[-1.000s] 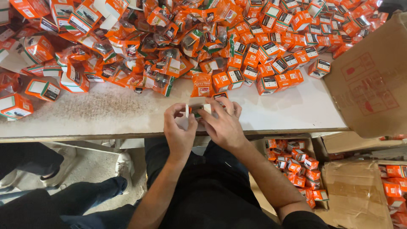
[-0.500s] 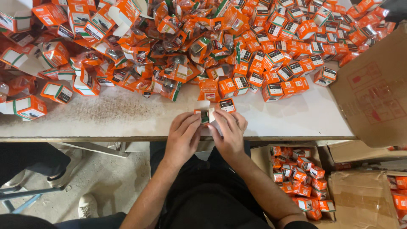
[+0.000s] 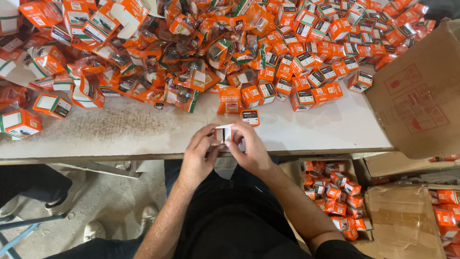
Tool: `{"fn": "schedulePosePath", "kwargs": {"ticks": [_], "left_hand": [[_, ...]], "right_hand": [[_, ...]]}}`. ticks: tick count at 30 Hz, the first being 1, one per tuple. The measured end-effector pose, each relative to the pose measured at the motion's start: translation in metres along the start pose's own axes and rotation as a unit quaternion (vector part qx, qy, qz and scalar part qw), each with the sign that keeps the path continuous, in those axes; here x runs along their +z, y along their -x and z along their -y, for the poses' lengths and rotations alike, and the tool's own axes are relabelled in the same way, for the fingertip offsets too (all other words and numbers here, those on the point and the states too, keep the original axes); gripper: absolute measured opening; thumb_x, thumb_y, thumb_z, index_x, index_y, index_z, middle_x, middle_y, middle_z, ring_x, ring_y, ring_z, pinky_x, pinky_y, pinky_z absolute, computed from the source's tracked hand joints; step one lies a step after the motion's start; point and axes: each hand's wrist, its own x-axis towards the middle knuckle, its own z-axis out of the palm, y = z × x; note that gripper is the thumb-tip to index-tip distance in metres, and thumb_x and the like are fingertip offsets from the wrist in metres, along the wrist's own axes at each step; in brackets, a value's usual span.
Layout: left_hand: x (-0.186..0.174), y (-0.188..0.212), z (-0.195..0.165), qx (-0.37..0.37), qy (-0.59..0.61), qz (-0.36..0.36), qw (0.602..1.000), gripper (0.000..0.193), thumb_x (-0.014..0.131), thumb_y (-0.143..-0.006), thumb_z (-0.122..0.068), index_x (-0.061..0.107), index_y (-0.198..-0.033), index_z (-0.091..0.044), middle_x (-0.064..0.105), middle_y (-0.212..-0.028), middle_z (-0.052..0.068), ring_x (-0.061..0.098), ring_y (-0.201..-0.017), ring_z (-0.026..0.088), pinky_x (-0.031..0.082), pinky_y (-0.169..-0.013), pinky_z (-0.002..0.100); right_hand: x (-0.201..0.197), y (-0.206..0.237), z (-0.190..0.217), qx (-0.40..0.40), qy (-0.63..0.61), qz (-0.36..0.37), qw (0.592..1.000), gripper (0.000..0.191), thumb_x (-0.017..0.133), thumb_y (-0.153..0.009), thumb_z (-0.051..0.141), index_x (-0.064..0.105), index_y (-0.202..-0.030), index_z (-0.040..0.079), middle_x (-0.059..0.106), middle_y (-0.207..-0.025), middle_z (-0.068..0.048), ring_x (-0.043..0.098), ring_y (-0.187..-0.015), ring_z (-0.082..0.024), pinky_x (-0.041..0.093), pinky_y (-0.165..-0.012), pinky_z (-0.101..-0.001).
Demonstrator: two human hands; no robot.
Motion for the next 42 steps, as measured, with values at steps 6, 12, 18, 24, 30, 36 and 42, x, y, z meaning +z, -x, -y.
{"fn": "schedulePosePath", "kwargs": {"ticks": [6,12,18,24,30,36,42], "left_hand": [[0.002,-0.001,0.007,-0.027,0.011,0.0,1.0,0.043,0.079,-0.082,0.003,0.048,-0.112,-0.003,0.064,-0.137,0.018,0.066,-0.119,0.038,0.055,-0.098,0.041],[0.002,0.0,0.01,-0.082,0.012,0.013,0.996,0.056,0.08,-0.081,0.001,0.05,-0.127,-0.004,0.066,-0.13,0.014,0.069,-0.112,0.032,0.057,-0.094,0.039],[0.0,-0.001,0.011,-0.086,0.034,0.022,0.995,0.048,0.082,-0.082,-0.003,0.054,-0.12,-0.005,0.064,-0.135,0.013,0.069,-0.112,0.031,0.056,-0.093,0.038],[-0.002,-0.005,0.003,0.05,-0.067,0.0,0.997,0.033,0.081,-0.079,-0.002,0.063,-0.107,-0.008,0.06,-0.137,0.016,0.062,-0.124,0.041,0.055,-0.102,0.046],[-0.02,-0.006,-0.021,0.071,-0.082,0.07,0.992,0.034,0.078,-0.078,-0.005,0.063,-0.109,-0.01,0.056,-0.138,0.022,0.056,-0.128,0.046,0.05,-0.104,0.051],[-0.009,-0.048,-0.018,0.074,-0.137,0.11,0.982,0.044,0.076,-0.086,-0.009,0.061,-0.128,-0.007,0.059,-0.139,0.016,0.057,-0.125,0.037,0.05,-0.105,0.05],[0.025,-0.105,0.011,0.124,-0.271,0.098,0.949,0.054,0.079,-0.073,-0.018,0.062,-0.122,-0.005,0.064,-0.119,0.012,0.062,-0.113,0.037,0.049,-0.096,0.051]], "right_hand": [[-0.019,-0.02,0.008,-0.076,0.118,0.061,0.988,0.058,0.078,-0.088,0.005,0.054,-0.14,-0.001,0.061,-0.136,-0.019,0.061,-0.123,-0.034,0.05,-0.101,-0.042],[-0.021,-0.025,0.015,-0.053,0.046,0.104,0.992,0.037,0.075,-0.091,0.004,0.068,-0.127,0.006,0.061,-0.13,-0.015,0.064,-0.117,-0.029,0.056,-0.097,-0.0369],[-0.013,-0.026,0.01,-0.055,0.061,0.07,0.994,0.03,0.075,-0.097,0.002,0.07,-0.126,0.008,0.066,-0.127,-0.007,0.071,-0.112,-0.028,0.059,-0.096,-0.0346],[-0.02,-0.025,0.01,-0.124,0.148,0.107,0.975,0.035,0.082,-0.088,0.012,0.068,-0.121,0.007,0.061,-0.129,-0.013,0.061,-0.11,-0.032,0.053,-0.094,-0.0419],[-0.031,-0.008,0.016,-0.202,0.332,0.063,0.919,0.041,0.086,-0.084,0.026,0.069,-0.121,0.019,0.06,-0.128,-0.008,0.051,-0.127,-0.04,0.037,-0.098,-0.0544],[-0.072,-0.015,0.0,-0.121,0.436,-0.039,0.891,0.043,0.082,-0.085,0.031,0.065,-0.121,0.014,0.051,-0.131,-0.012,0.043,-0.137,-0.044,0.031,-0.111,-0.0609],[-0.089,-0.031,-0.014,-0.027,0.485,-0.007,0.874,0.038,0.077,-0.091,0.027,0.065,-0.124,0.014,0.051,-0.145,-0.011,0.045,-0.141,-0.033,0.032,-0.113,-0.0577]]}}
